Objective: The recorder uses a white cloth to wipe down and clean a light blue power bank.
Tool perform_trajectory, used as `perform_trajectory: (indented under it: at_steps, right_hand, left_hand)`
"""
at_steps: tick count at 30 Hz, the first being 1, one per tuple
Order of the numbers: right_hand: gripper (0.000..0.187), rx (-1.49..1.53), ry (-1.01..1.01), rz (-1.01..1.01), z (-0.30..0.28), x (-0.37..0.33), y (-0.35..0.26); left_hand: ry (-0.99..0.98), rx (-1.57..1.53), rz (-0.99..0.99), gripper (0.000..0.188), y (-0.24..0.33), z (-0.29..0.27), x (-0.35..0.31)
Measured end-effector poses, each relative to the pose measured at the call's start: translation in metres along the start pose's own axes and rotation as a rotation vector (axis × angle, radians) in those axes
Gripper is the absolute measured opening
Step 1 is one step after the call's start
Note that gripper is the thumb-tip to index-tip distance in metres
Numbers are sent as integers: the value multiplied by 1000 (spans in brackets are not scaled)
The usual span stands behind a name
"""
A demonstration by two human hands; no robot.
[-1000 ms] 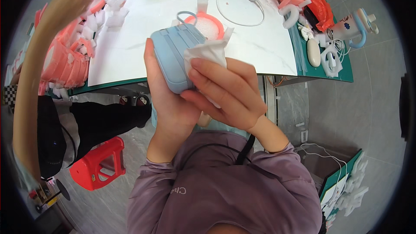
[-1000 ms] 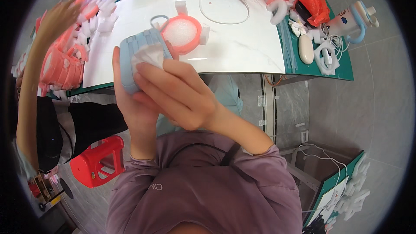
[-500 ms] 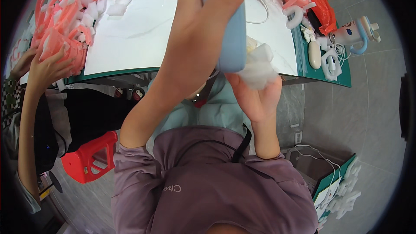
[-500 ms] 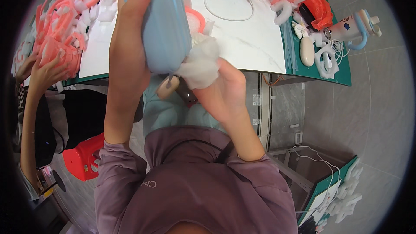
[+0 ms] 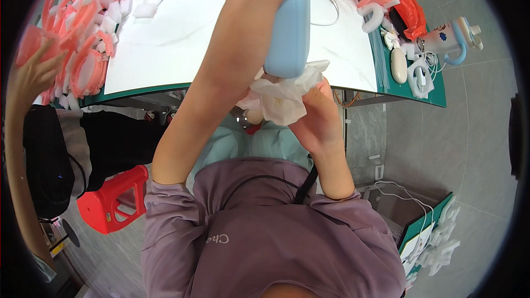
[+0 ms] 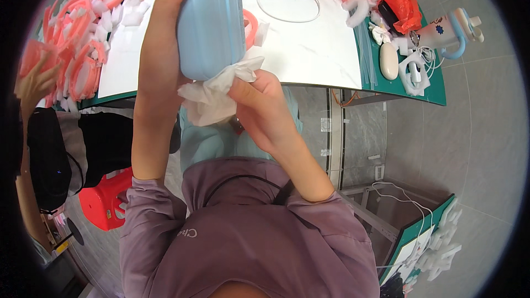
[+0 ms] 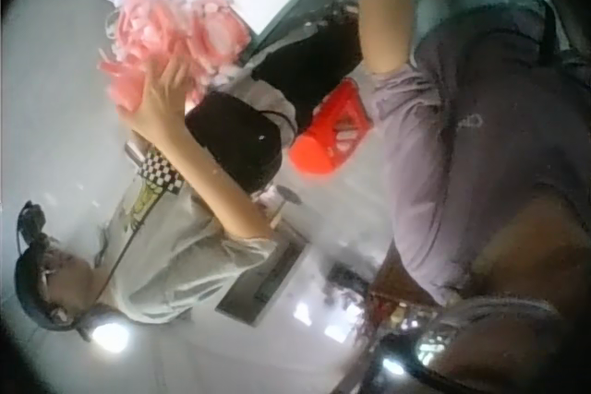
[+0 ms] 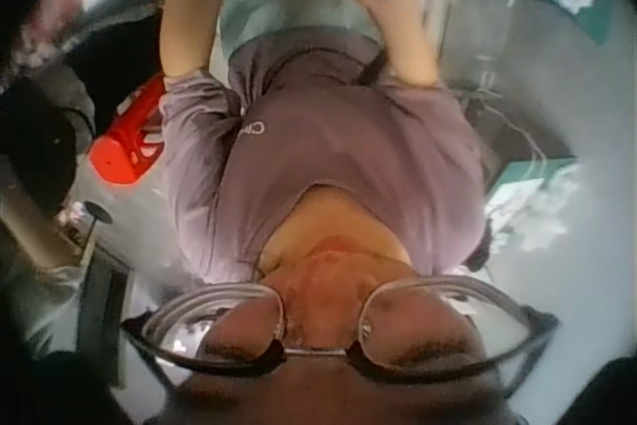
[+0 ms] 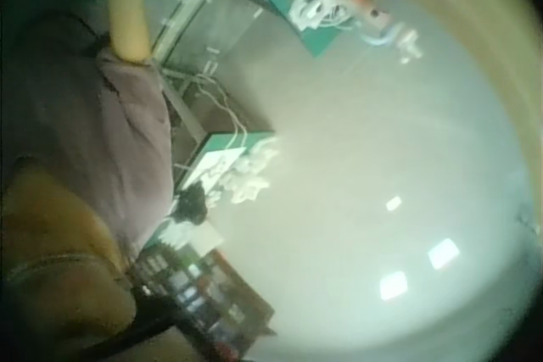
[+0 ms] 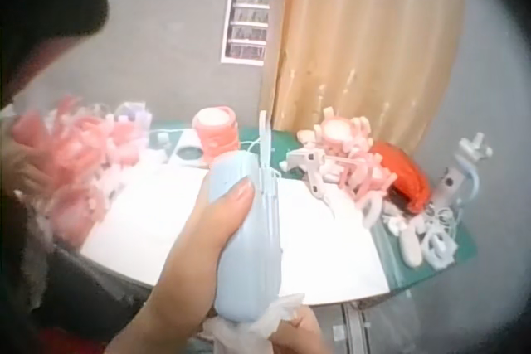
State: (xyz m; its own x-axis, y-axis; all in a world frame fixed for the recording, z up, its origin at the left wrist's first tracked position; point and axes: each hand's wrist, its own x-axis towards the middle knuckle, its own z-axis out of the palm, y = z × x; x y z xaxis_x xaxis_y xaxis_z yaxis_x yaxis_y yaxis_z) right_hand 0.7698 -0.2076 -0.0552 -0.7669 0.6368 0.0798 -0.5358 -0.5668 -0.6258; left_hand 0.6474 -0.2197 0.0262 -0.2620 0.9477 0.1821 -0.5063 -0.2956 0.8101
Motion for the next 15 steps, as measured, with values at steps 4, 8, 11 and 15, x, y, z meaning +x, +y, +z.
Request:
perform_trajectory:
  at_steps: [4,8,11,15]
  right_hand:
    - [30,108,-56,43,6,8,0]
    - [30,117,-23,35,14,18,-5]
    - [29,-82,-103,-25,19,34,-14]
    - [23,-322,-155,-53,25,62,-38]
  left_hand:
    - [53,-137,-125,38,-3,-6,1]
    - [31,-180,46,42,10,4,4]
    - [-33,-294,184,42,10,-3,15]
    - [-120,-39,425,38,26,-8,31]
